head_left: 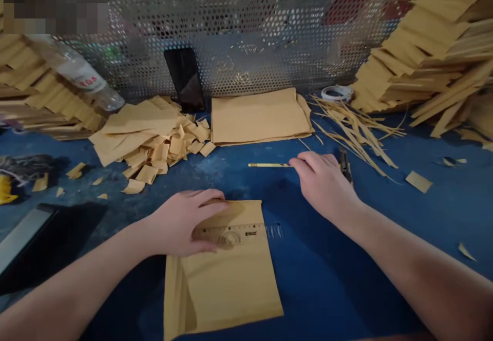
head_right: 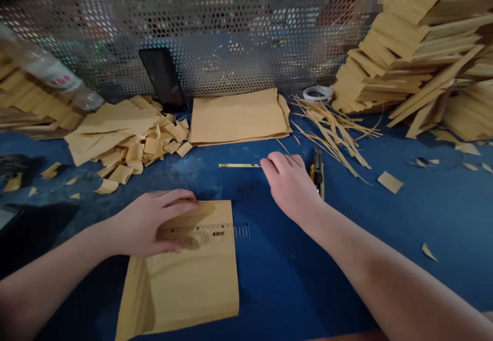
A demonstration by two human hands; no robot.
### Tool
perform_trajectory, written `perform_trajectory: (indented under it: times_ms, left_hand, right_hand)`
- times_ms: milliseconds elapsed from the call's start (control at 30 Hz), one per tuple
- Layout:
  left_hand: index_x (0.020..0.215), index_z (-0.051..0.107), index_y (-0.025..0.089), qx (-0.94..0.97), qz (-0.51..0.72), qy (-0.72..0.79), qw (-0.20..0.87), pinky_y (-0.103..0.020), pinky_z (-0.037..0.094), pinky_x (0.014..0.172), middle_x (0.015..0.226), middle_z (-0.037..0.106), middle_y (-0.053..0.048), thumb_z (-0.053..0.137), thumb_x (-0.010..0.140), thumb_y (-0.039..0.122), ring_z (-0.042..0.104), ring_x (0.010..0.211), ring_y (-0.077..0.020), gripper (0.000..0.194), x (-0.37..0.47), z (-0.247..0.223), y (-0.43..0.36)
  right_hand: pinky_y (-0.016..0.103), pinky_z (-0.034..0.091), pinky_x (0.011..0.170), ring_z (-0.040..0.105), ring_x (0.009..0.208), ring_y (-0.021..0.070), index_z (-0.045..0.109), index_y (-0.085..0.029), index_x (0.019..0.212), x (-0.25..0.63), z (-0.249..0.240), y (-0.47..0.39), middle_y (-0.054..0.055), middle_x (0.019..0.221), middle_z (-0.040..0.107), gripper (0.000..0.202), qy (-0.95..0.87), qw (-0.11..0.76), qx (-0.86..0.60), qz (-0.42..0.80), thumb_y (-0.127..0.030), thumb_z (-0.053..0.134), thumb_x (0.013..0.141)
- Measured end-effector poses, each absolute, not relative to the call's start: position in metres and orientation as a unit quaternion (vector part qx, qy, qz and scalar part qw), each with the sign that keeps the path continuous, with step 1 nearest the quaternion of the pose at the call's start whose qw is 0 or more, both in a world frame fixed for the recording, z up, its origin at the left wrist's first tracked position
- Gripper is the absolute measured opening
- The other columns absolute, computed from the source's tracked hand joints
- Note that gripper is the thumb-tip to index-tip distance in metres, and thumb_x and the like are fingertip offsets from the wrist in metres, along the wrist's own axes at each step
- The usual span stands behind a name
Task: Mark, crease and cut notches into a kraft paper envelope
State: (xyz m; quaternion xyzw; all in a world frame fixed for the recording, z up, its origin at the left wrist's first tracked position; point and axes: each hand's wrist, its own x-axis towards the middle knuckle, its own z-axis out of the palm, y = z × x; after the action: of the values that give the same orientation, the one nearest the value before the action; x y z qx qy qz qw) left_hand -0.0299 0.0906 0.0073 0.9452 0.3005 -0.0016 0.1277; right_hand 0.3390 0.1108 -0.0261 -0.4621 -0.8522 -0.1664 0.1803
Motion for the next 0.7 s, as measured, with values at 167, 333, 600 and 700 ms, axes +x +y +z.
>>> perform_trajectory:
  times_ms: [167, 333, 600, 700]
  left_hand:
    - [0.142, 0.065, 0.027, 0.952, 0.04, 0.284, 0.105, -0.052, 0.051, 0.112, 0.153, 0.06, -0.013, 0.07, 0.093, 0.062, 0.064, 0.129, -0.034, 0.061, -0.033, -0.005, 0.093]
    - [0.125, 0.073, 0.018, 0.96, 0.094, 0.263, -0.001, -0.049, 0.051, 0.107, 0.133, 0.067, -0.014, 0.064, 0.098, 0.038, 0.063, 0.12, -0.0319, 0.034, -0.02, -0.004, 0.082]
    - [0.129, 0.072, 0.016, 0.965, 0.118, 0.227, -0.055, -0.036, 0.052, 0.099, 0.123, 0.078, -0.007, 0.048, 0.099, 0.009, 0.066, 0.112, -0.0214, 0.039, -0.001, -0.004, 0.06]
    - [0.122, 0.074, 0.017, 0.963, 0.134, 0.229, -0.042, -0.038, 0.05, 0.104, 0.125, 0.079, -0.006, 0.043, 0.101, 0.009, 0.066, 0.119, -0.0228, 0.038, -0.006, -0.007, 0.058]
  right_hand:
    - [0.035, 0.053, 0.075, 0.066, 0.086, 0.0219, 0.065, -0.017, 0.096, 0.325, -0.011, 0.093, 0.01, 0.094, 0.066, 0.021, -0.862, 0.283, -0.387, -0.164, -0.001, 0.052, 0.094]
    - [0.035, 0.054, 0.071, 0.066, 0.08, 0.0201, 0.075, -0.015, 0.101, 0.308, -0.019, 0.085, 0.01, 0.102, 0.076, 0.027, -0.905, 0.242, -0.332, -0.109, -0.007, 0.049, 0.099]
    - [0.041, 0.058, 0.077, 0.069, 0.087, 0.0246, 0.078, -0.015, 0.099, 0.298, -0.024, 0.091, 0.011, 0.1, 0.078, 0.022, -0.888, 0.284, -0.35, -0.088, -0.006, 0.059, 0.093]
    - [0.046, 0.061, 0.083, 0.069, 0.092, 0.0261, 0.077, -0.02, 0.107, 0.296, -0.016, 0.077, 0.01, 0.107, 0.079, 0.023, -0.917, 0.277, -0.285, -0.038, -0.015, 0.058, 0.096]
